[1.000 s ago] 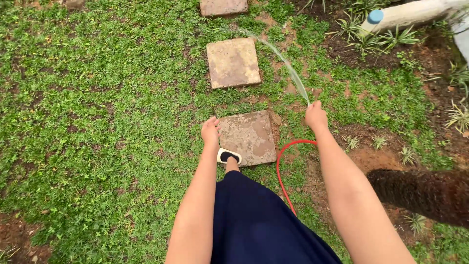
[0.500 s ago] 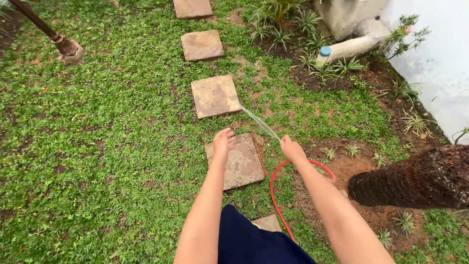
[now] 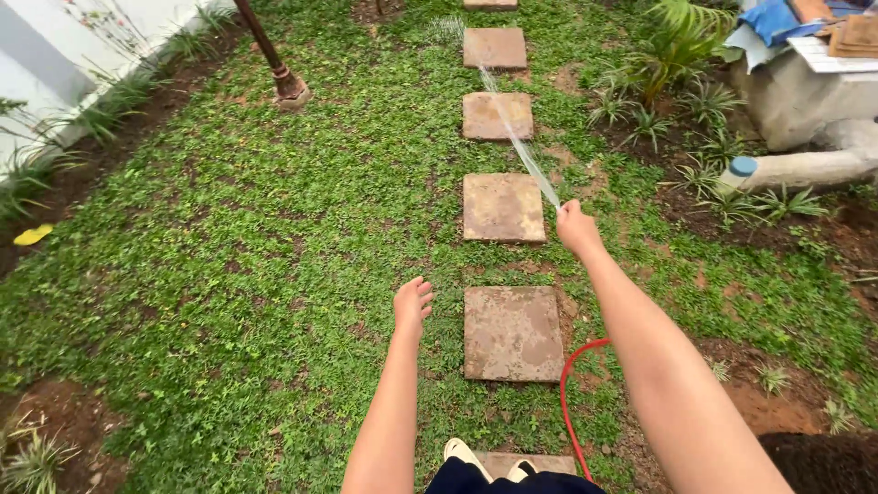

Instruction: Water various plants and trees in a garden using a red hose.

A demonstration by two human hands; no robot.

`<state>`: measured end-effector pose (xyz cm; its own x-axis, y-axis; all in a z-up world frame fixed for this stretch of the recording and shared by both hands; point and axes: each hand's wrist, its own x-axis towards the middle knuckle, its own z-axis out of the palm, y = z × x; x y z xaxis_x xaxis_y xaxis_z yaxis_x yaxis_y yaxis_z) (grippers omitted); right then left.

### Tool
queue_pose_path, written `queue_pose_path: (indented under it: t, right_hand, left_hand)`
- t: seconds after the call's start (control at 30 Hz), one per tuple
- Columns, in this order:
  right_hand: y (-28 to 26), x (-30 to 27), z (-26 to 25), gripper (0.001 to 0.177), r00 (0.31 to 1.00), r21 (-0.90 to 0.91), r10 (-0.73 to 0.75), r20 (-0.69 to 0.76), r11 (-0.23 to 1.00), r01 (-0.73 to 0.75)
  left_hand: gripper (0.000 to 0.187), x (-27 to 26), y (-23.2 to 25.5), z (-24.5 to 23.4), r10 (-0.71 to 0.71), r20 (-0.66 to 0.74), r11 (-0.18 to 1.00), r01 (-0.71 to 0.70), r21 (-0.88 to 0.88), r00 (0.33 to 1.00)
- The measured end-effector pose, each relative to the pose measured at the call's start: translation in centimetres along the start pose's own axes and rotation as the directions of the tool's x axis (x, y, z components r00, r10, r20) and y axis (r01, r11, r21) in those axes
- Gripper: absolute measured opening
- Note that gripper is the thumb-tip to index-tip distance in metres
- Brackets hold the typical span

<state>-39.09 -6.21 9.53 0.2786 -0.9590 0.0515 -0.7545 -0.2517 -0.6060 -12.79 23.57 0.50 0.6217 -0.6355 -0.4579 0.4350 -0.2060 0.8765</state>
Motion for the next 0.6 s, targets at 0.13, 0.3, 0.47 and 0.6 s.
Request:
queue_pose_path:
  t: [0.13,0.3,0.47,0.6]
  right_hand:
    - [-2.2,-2.5,9.3,0.036,0.976,-0.095,-0.078,0.201,0.991,0.098]
    - [-7.0,-8.9,16.6,0.038,0.899,-0.145,-0.111,0.424,0.971,0.188]
    - [-7.5,-9.7,20.6,0.037,0.771,-0.041,-0.274,0.575,0.931,0.362]
    - [-13.0,-6.3,11.0,0.037,0.754,-0.151,0.031,0.656,0.985,0.090]
  left_hand:
    - [0.053,-0.7,0.7,-5.1,-0.002,-0.072,0.995,-0.005,-0.097,0.997]
    - [0.053,0.0,0.5,-9.2,-0.074,-0.174,0.994,0.059,-0.089,0.982]
    - [0.053,-1.1,-1.4,-12.4,-0.069,-0.198,0.986,0.037,-0.160,0.978]
    - [0.053,-3.7,-0.7,-14.5,-0.091,-0.237,0.982,0.048,-0.183,0.967]
